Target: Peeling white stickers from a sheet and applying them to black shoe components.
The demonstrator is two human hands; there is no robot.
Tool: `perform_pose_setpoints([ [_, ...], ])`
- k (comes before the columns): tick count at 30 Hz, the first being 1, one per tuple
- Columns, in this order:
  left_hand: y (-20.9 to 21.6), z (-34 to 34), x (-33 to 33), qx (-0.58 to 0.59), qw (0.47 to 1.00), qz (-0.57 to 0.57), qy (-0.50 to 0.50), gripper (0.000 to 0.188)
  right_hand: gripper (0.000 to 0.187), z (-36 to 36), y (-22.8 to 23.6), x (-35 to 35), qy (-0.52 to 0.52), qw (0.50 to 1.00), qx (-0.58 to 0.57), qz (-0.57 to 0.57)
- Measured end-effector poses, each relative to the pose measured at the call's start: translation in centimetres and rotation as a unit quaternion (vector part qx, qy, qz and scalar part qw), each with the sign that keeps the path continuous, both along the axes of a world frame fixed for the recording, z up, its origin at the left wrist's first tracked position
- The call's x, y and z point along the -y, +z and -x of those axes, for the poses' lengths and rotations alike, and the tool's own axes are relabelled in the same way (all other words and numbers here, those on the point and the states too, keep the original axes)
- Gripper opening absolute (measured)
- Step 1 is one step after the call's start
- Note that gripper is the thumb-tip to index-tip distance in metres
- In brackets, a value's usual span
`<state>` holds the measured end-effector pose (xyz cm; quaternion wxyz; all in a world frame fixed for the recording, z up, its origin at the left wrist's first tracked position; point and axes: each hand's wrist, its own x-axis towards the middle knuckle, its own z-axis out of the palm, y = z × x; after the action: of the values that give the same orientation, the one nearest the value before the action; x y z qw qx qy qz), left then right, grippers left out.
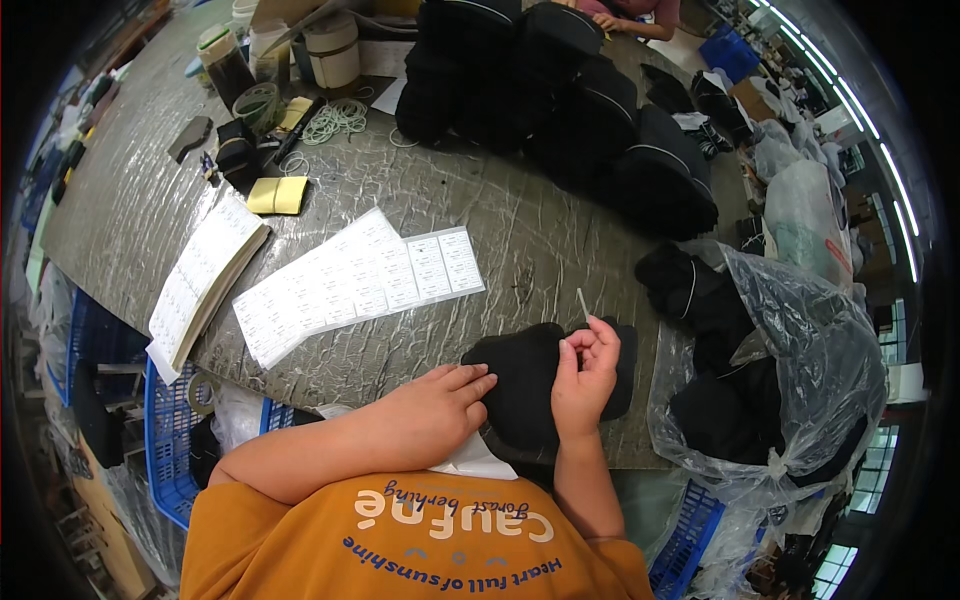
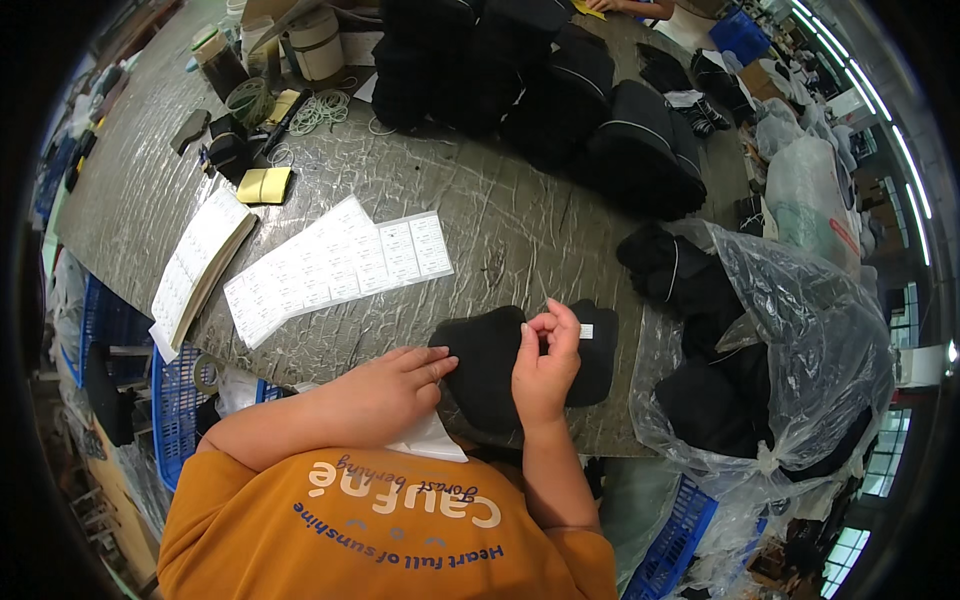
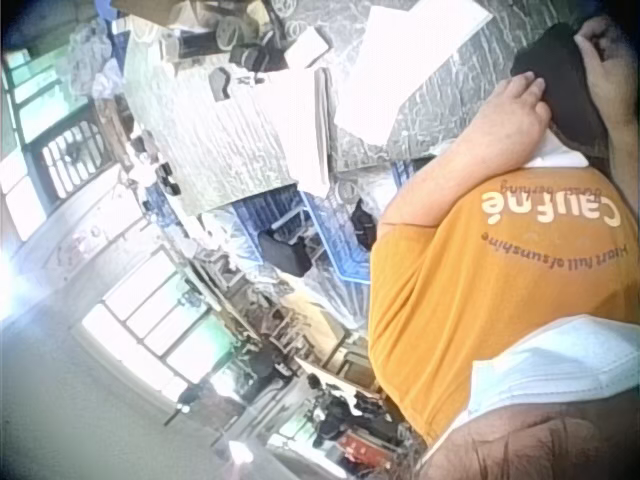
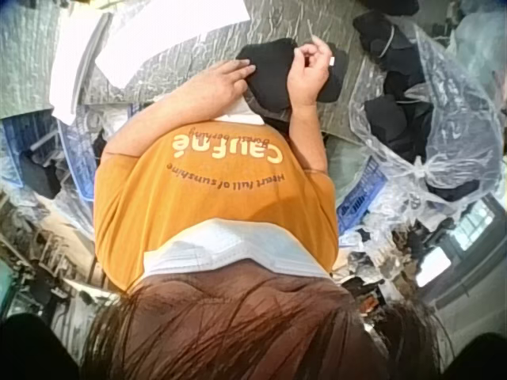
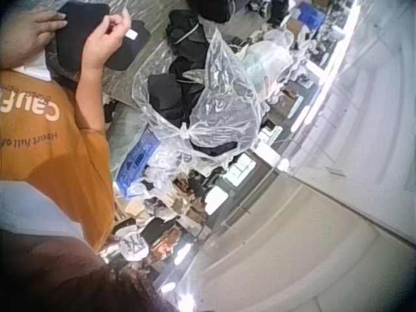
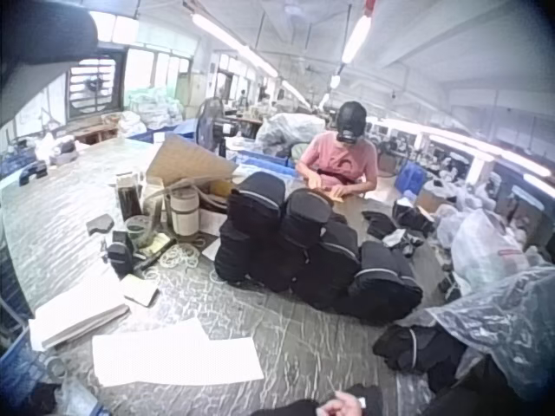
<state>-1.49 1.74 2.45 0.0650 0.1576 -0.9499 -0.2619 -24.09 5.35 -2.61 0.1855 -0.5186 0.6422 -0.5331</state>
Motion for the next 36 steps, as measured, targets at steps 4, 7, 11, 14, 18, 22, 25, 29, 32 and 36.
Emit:
perform_pose_setpoints([
  [4, 0.2, -0.1, 0.0, -0.009, 1.000, 0.003, 0.001, 0.022, 0.044, 0.2, 0.1, 0.0, 0.025, 0.989, 0.132, 0.057],
  [7, 0.1, -0.1, -0.1, -0.016, 1.000, 0.007, -0.003, 0.021, 0.045, 0.6, 0.0, 0.3, 0.028, 0.990, 0.124, 0.067],
  [11, 0.2, -0.1, -0.1, -0.021, 1.000, 0.010, -0.005, 0.021, 0.045, 0.8, -0.2, 0.4, 0.036, 0.988, 0.142, 0.055],
  [14, 0.5, -0.2, -0.1, -0.023, 1.000, 0.009, -0.009, 0.025, 0.045, 0.8, -0.3, 0.6, 0.033, 0.986, 0.153, 0.056],
  [18, 0.8, -0.2, -0.1, -0.018, 1.000, 0.012, -0.013, 0.025, 0.045, 0.8, -0.4, 1.1, 0.034, 0.984, 0.164, 0.059],
  [22, 0.8, -0.2, -0.2, -0.019, 1.000, 0.013, -0.011, 0.024, 0.046, 1.1, -0.4, 1.6, 0.030, 0.985, 0.161, 0.055],
  [25, 0.8, -0.2, -0.2, -0.018, 1.000, 0.017, -0.013, 0.025, 0.048, 1.2, -0.4, 1.8, 0.026, 0.983, 0.174, 0.048],
  [29, 0.9, -0.2, -0.2, -0.024, 1.000, 0.011, -0.010, 0.026, 0.051, 1.3, -0.2, 1.9, 0.018, 0.973, 0.229, 0.021],
  [32, 0.9, -0.2, -0.3, -0.020, 1.000, 0.012, -0.013, 0.026, 0.050, 1.4, 0.0, 2.0, 0.008, 0.965, 0.262, -0.008],
  [36, 0.7, -0.1, -0.3, -0.025, 1.000, 0.005, -0.010, 0.025, 0.051, 1.7, -0.2, 2.0, 0.013, 0.952, 0.306, -0.017],
])
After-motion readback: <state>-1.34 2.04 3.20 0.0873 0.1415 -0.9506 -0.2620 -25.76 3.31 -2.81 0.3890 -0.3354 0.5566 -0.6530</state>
